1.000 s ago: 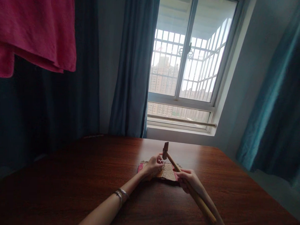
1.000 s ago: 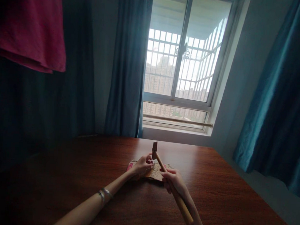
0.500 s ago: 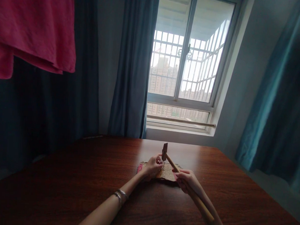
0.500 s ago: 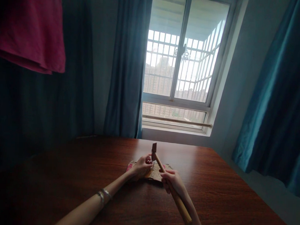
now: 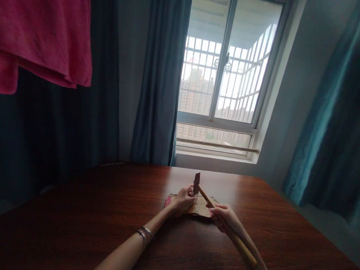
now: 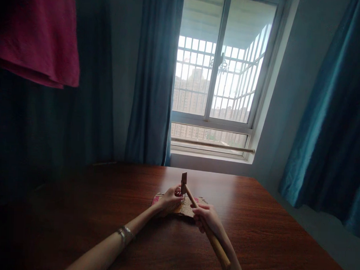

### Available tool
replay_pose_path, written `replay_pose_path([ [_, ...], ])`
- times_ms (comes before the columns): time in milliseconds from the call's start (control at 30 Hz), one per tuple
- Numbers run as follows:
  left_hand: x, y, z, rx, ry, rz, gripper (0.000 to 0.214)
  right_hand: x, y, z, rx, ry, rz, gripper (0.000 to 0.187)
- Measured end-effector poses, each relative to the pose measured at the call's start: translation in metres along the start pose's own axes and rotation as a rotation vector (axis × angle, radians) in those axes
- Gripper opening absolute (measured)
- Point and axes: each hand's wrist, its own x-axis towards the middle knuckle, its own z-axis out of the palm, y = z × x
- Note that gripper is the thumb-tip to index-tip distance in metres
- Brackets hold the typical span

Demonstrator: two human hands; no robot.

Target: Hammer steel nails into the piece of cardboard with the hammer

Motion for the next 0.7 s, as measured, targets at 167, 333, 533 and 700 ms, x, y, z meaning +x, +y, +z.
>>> replay_pose_path([
  [167,0.004,-0.010,-0.001,-0.015,-0.025,0.036,0.048,0.004,0.002,-0.007,-0.005,0.032,-0.058,0.039],
  [333,0.005,-0.013,-0.001,0.023,0.013,0.077,0.057,0.009,0.004,-0.028,-0.066,0.148,-0.104,0.033],
  [533,0.008,-0.012,-0.017,0.053,0.019,0.105,0.066,0.009,0.009,-0.048,-0.275,0.401,-0.164,0.014],
  [700,0.015,-0.013,-0.054,0.090,-0.052,0.055,0.046,0.003,0.007,-0.054,-0.293,0.443,-0.167,0.009],
])
